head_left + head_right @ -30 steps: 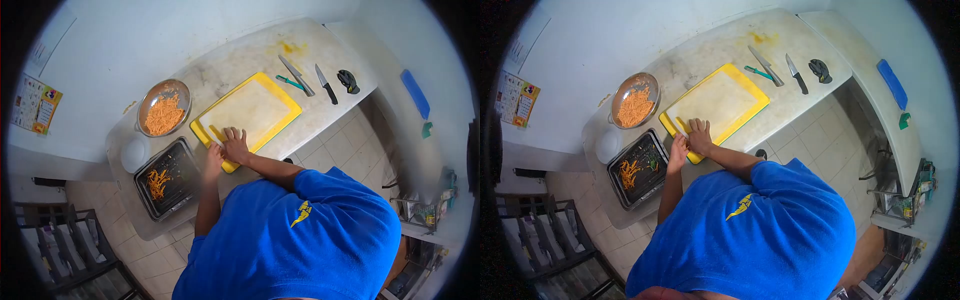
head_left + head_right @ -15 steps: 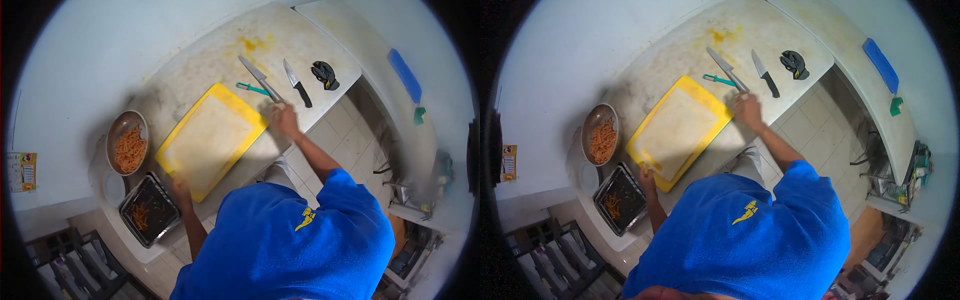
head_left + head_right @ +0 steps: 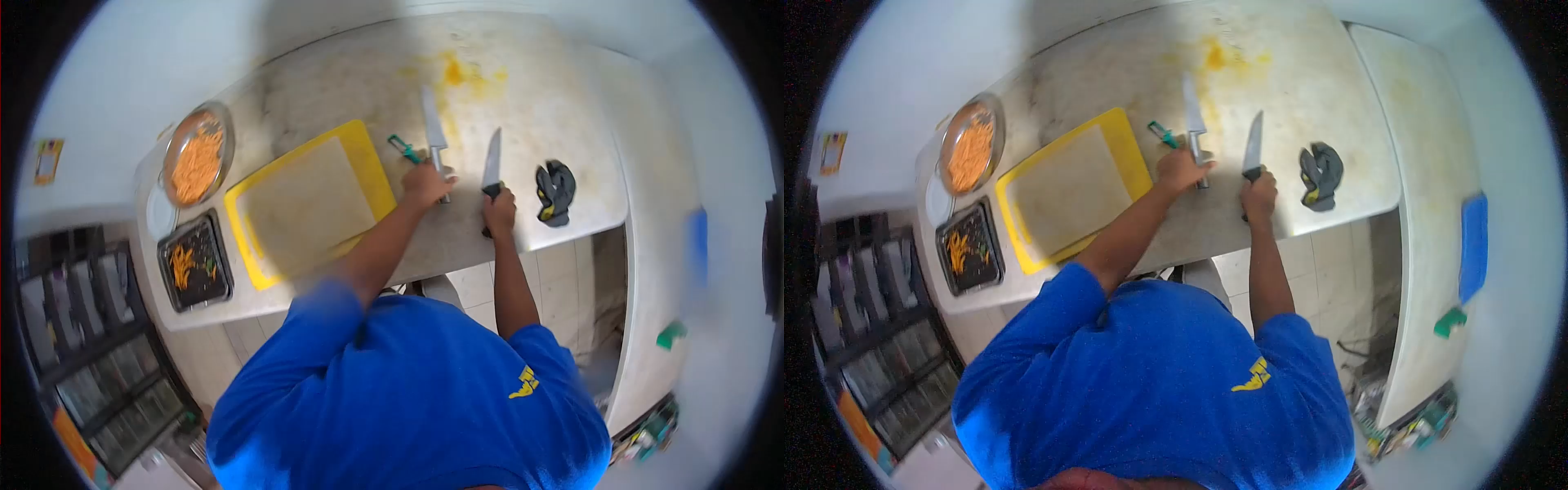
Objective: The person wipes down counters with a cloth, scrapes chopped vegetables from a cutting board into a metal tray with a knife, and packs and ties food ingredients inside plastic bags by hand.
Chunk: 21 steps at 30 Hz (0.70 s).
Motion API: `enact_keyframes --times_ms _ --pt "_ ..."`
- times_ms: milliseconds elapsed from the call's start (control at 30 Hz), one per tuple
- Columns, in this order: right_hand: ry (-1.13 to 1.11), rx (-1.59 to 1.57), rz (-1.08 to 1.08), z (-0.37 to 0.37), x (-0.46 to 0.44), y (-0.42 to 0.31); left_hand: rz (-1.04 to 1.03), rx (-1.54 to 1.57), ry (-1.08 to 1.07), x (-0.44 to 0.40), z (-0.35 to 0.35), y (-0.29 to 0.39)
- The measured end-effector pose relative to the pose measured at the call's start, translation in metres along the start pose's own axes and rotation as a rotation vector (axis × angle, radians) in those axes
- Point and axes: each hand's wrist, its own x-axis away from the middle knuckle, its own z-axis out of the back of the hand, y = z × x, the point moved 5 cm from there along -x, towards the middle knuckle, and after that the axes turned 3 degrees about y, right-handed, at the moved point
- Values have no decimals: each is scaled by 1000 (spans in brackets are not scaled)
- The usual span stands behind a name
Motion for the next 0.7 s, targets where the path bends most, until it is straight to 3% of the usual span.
enact_keyframes --times_ms 67,233,367,467,600,700 --pt "-46 -13 -30 -10 -5 12 38 -32 -16 -9 -17 3" --pt "102 -189 227 5 1 -6 190 109 7 -20 -21 -10" --pt "5 -318 281 5 8 -41 113 53 10 -4 -26 -32" --pt "111 -277 398 -16 -9 -56 132 83 63 12 -11 -34" --pt "-130 -724 142 -11 -27 -77 220 234 101 -18 -62 -46" --pt "-56 -812 94 22 -15 -93 188 450 95 -2 -41 -42"
